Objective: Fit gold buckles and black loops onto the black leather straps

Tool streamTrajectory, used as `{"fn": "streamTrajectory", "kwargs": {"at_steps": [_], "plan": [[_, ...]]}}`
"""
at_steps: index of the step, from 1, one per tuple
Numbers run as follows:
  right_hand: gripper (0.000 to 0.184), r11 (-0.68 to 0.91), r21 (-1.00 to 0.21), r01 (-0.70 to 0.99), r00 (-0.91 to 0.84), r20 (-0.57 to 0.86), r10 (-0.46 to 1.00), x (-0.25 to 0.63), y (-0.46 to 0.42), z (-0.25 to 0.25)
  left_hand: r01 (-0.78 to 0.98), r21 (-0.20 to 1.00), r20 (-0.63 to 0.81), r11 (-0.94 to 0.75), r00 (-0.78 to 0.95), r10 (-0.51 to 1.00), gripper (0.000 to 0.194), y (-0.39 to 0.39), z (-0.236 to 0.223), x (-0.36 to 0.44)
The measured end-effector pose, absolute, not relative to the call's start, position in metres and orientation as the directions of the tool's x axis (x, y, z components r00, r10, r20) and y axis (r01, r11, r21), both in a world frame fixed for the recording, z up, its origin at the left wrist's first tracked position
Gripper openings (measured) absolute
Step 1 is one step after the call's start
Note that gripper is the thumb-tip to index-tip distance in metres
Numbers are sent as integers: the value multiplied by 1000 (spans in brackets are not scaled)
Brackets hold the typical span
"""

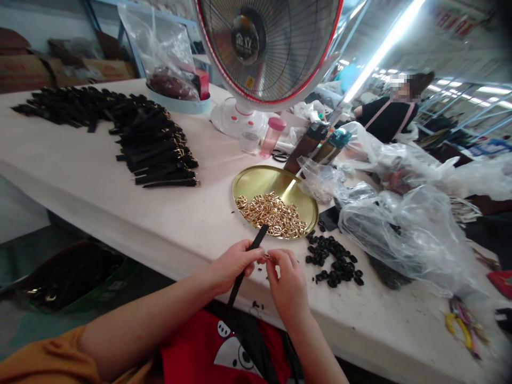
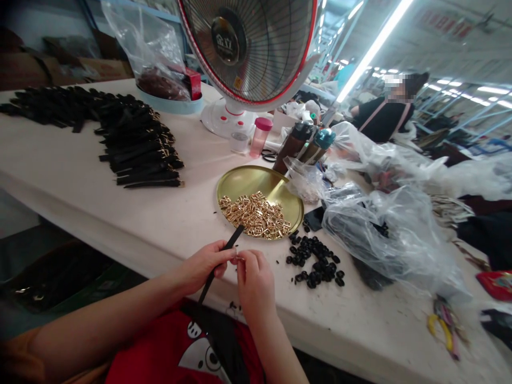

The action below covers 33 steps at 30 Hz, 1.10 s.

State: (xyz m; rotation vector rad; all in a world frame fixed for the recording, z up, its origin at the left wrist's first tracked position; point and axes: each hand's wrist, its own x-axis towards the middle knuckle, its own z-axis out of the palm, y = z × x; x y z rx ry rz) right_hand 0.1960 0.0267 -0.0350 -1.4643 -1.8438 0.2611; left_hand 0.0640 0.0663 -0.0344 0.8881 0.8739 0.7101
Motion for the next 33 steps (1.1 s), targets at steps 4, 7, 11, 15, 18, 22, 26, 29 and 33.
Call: {"fn": "streamTrajectory", "kwargs": {"at_steps": [4,7,11,15,18,22,26,29,33], "plan": [[11,217,-808,548,28,277,960,194,18,-43,-116,871,-375,477,472,798,17,72,-32,60],[14,3,-965,260,128,37,991,197,15,-50,-32,882,-395,470,495,774,18,74,-32,59],[24,-238,-971,-11,138,-238,961,202,18,-50,38,903,-381,428,528,759,17,74,-34,60],[22,-285,-951,-123,103,-298,949,201,22,-47,72,922,-353,380,559,750,15,74,-32,59],[21,-286,-932,-223,127,-318,939,199,24,-51,60,937,-313,344,578,753,17,74,-35,55],[26,-268,-809,-524,215,-430,877,201,27,-57,159,942,-333,297,567,753,28,71,-43,47],[27,-278,-713,-644,191,-501,844,203,26,-60,415,909,-305,44,589,748,24,64,-41,41],[24,-307,-729,-611,164,-497,852,196,20,-61,482,863,-208,-151,612,763,24,61,-34,44],[18,-263,-870,-417,172,-360,917,183,7,-62,426,898,-187,-106,590,786,14,57,-30,53]]}}
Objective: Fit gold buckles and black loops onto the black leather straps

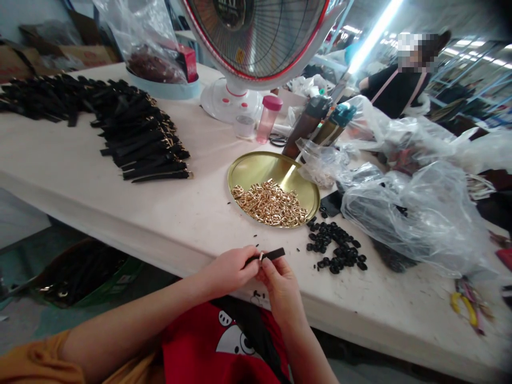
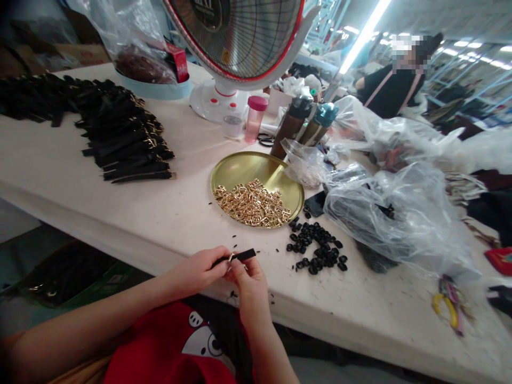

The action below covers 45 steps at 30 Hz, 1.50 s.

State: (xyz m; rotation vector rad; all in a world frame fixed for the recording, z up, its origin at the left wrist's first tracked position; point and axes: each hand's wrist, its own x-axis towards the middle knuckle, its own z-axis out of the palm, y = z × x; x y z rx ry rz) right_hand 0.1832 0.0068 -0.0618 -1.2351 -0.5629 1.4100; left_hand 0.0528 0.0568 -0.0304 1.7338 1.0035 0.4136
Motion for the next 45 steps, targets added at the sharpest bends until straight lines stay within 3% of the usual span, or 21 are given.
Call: {"fn": "streamTrajectory", "kwargs": {"at_steps": [5,12,15,17,19,21,24,26,28,31,34,37,40,42,45], "plan": [[13,-159,-970,-182,259,-203,944,179,-4,-61,325,936,-313,135,593,742,12,52,-33,54],[15,-270,-893,-360,141,-338,930,179,-4,-62,267,931,-363,248,608,706,19,48,-46,54],[14,-168,-985,-34,281,-171,944,180,-10,-63,326,920,-377,218,578,724,19,46,-48,54],[12,-57,-963,263,327,33,944,183,-14,-63,360,922,-340,142,577,743,17,44,-46,54],[10,-14,-921,390,316,119,941,186,-17,-63,381,922,-292,67,572,766,16,43,-42,53],[9,-70,-948,311,295,26,955,188,-16,-61,387,919,-304,75,576,759,16,42,-37,52],[11,-209,-977,36,191,-199,961,189,-11,-57,366,911,-392,192,616,684,22,44,-32,49],[11,-242,-968,-68,156,-250,956,188,-8,-55,361,904,-418,229,632,653,28,48,-34,49],[10,-192,-981,-25,177,-193,965,187,-7,-56,372,901,-422,222,635,647,32,55,-41,50],[10,-62,-980,189,158,-32,987,191,-9,-55,365,903,-418,225,630,655,34,62,-54,56],[14,0,-943,333,37,13,999,212,-9,-51,311,922,-383,231,644,662,32,66,-57,62],[18,-4,-867,497,137,74,988,253,0,-47,354,930,-333,100,694,638,33,68,-50,67],[20,-175,-657,733,373,174,911,302,19,-51,422,906,-319,-4,692,648,26,70,-44,71],[19,-261,-458,850,394,224,891,327,33,-58,434,901,-318,1,659,681,27,71,-42,75],[10,-278,-369,887,372,216,903,347,49,-68,420,907,-314,15,653,690,24,70,-41,76]]}}
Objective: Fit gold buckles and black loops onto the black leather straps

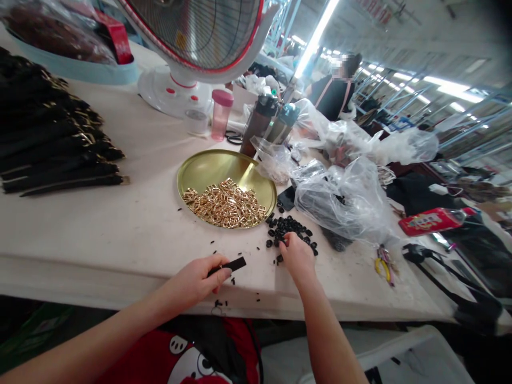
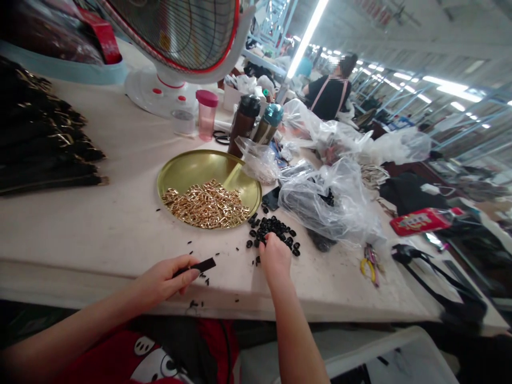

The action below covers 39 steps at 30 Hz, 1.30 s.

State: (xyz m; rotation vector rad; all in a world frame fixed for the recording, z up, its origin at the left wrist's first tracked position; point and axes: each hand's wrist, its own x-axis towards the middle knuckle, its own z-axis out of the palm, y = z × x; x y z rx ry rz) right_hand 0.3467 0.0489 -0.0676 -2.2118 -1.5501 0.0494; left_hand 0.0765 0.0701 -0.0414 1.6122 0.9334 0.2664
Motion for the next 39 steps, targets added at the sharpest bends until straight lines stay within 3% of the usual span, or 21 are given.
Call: {"fn": "streamTrajectory", "kwargs": {"at_steps": [3,5,8,10,13,16,20,22,29,32,39], "plan": [[14,-273,-413,869,393,239,888,346,51,-65,419,908,-303,2,653,694,24,68,-39,75],[17,-248,-596,764,442,203,874,336,44,-55,422,906,-291,-7,636,714,25,66,-34,76],[23,-176,-940,291,419,-40,907,308,30,-39,396,918,-238,-31,612,754,27,63,-25,81],[24,-182,-983,-14,302,-178,937,285,21,-32,369,928,-186,-62,599,779,26,60,-19,86],[22,-189,-953,-235,217,-241,946,253,11,-30,373,915,-107,-154,591,800,25,55,-16,88],[21,-141,-970,-196,283,-193,939,236,4,-35,423,871,-73,-249,613,786,25,51,-15,81],[14,-60,-992,111,309,-23,951,229,-4,-40,494,823,-135,-281,650,748,26,50,-12,69],[13,-47,-983,176,262,0,965,228,-6,-41,509,816,-174,-275,670,722,25,51,-10,67],[20,-206,-976,-64,202,-215,955,229,-4,-48,403,899,-172,-174,688,705,19,46,-16,69],[22,-275,-940,-202,198,-314,928,225,-4,-53,336,935,-172,-113,707,686,32,45,-22,65],[26,-236,-926,-294,113,-279,954,209,-4,-52,315,949,-205,-21,665,718,20,52,-31,59]]}}
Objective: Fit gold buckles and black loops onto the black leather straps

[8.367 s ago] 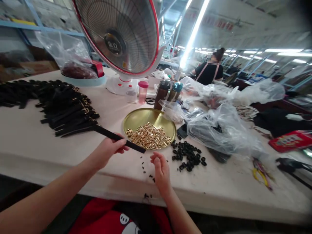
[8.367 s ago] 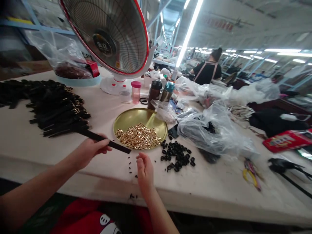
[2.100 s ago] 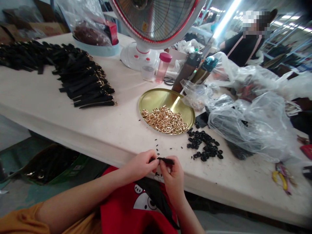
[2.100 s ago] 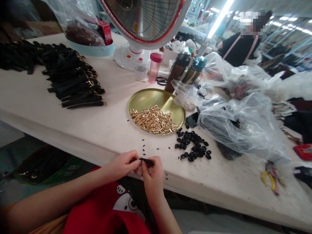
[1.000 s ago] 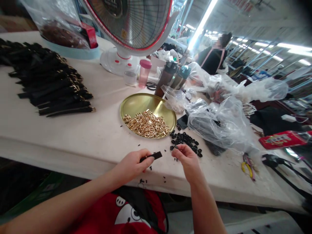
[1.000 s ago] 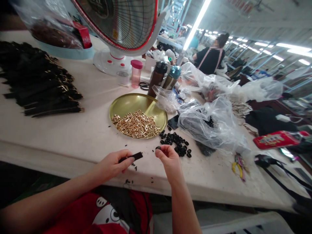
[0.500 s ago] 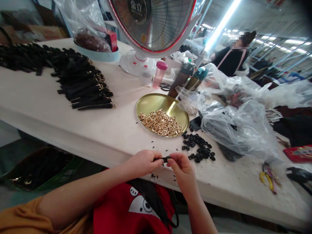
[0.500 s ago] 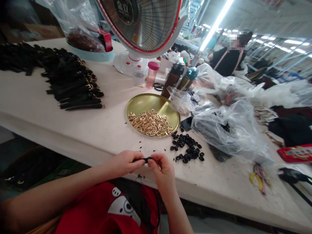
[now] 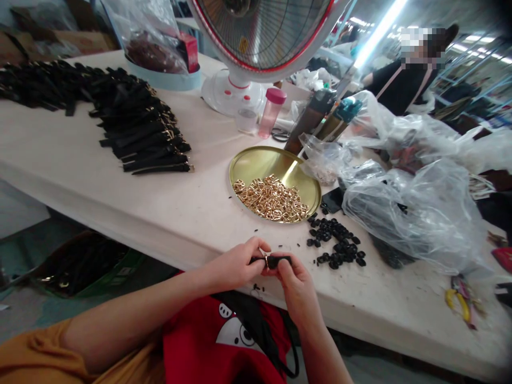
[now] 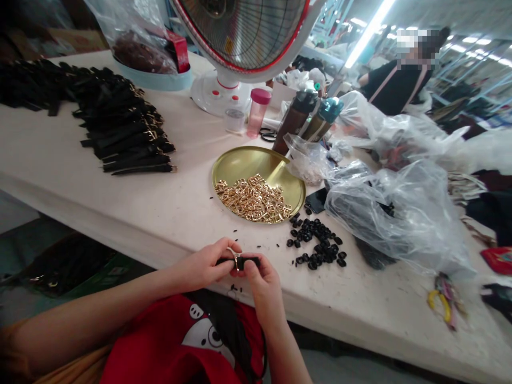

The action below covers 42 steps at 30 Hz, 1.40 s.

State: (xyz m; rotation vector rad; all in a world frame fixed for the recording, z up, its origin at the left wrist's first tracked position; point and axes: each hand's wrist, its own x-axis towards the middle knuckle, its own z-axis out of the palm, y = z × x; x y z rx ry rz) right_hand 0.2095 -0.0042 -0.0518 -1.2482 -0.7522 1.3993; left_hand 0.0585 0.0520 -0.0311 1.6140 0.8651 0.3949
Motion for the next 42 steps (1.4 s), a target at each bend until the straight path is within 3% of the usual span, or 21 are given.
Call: {"fn": "streamTrajectory", "kwargs": {"at_steps": [2,4,6,11,15,19,22,24,27,34,38,42], "plan": [[35,-236,-887,-396,81,-290,954,212,-3,-52,309,951,-238,22,683,691,20,55,-32,57],[30,-283,-843,-458,56,-345,937,214,-3,-55,322,946,-265,41,693,670,21,57,-32,55],[20,-362,-815,-453,14,-412,911,212,-3,-60,369,929,-277,13,675,683,20,59,-31,55],[25,-498,-734,-461,-171,-477,862,204,-2,-68,573,810,-302,-122,586,752,18,63,-30,56],[27,-543,-665,-513,-251,-488,836,205,1,-67,566,815,-325,-126,626,709,20,67,-34,57],[29,-508,-710,-489,-224,-460,859,212,2,-66,552,827,-359,-105,662,658,16,68,-33,53],[24,-379,-859,-345,-12,-400,917,215,1,-69,607,792,-415,-68,617,669,15,65,-26,49],[22,-286,-949,-130,169,-305,937,215,1,-73,580,814,-461,24,622,633,20,62,-20,50],[20,-210,-971,109,331,-164,929,211,-1,-75,519,846,-481,126,640,599,30,59,-17,55],[16,-251,-955,159,127,-233,964,213,-10,-63,450,880,-445,153,665,600,36,58,-33,57],[14,-192,-937,293,206,-134,969,212,-15,-63,347,881,-470,320,706,529,23,55,-38,49],[11,-117,-911,395,207,-35,978,208,-18,-62,281,866,-486,413,667,565,22,51,-41,49]]}}
